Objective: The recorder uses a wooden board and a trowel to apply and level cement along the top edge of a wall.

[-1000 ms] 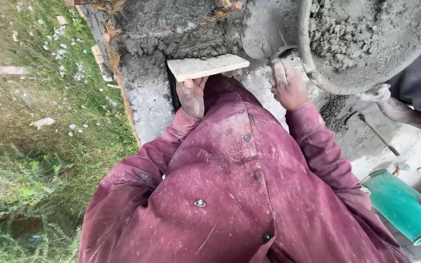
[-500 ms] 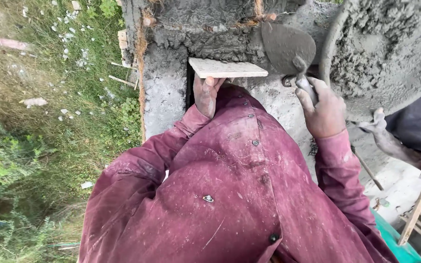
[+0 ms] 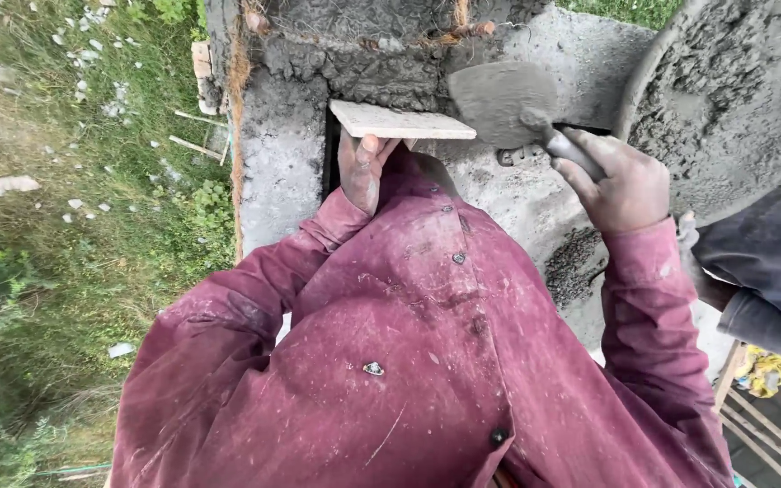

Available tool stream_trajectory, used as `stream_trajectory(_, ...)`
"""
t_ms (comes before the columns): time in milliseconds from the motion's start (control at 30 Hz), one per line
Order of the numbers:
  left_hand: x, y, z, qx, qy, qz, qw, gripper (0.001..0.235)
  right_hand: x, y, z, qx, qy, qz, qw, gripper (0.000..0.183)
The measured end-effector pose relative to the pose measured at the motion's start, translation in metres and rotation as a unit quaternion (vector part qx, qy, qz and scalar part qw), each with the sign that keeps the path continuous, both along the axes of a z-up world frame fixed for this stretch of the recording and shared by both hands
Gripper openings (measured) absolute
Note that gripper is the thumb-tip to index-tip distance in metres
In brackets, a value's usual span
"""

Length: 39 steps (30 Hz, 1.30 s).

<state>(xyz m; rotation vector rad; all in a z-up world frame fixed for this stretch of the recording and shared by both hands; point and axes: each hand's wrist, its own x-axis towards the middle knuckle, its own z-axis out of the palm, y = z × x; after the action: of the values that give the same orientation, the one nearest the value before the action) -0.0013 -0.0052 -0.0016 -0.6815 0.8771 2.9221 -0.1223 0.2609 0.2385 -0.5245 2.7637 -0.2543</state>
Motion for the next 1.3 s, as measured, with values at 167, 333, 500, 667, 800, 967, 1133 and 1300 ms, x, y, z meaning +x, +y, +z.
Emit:
stream_trajectory(167,-0.005,-0.003,0.009,-0.008,-0.004,0.007,1.000,0.092,-0.037,-0.008,-0.018,0.022,-0.033,0.066,0.997,0.039)
stream_trajectory(333,-0.008,0.002,0.014,-0.002,-0.002,0.033,0.999,0.086,-0.068,0.000,-0.061,0.011,0.005,0.205,0.979,0.039)
stream_trajectory(500,-0.011,0.008,0.011,-0.004,-0.019,0.060,0.998,0.084,-0.066,0.006,-0.051,0.016,-0.016,0.159,0.987,0.040)
stream_trajectory(667,-0.001,0.009,-0.004,-0.005,-0.015,0.045,0.999,0.079,-0.056,-0.002,-0.016,0.093,-0.019,0.080,0.992,0.042)
stream_trajectory(800,-0.001,0.015,-0.039,0.028,-0.047,0.078,0.995,0.076,-0.038,0.028,0.028,0.093,-0.046,0.008,0.995,0.037)
stream_trajectory(967,-0.001,0.005,-0.023,0.036,-0.040,0.063,0.997,0.085,-0.005,0.123,0.063,0.000,-0.087,-0.097,0.992,0.035)
stream_trajectory(1133,-0.003,-0.001,-0.004,-0.030,-0.057,0.057,0.996,0.099,0.023,0.221,0.074,0.059,0.022,-0.195,0.979,0.033)
stream_trajectory(1300,-0.007,-0.004,-0.001,-0.035,-0.076,0.069,0.994,0.103,0.019,0.245,0.066,0.161,0.112,-0.170,0.966,0.030)
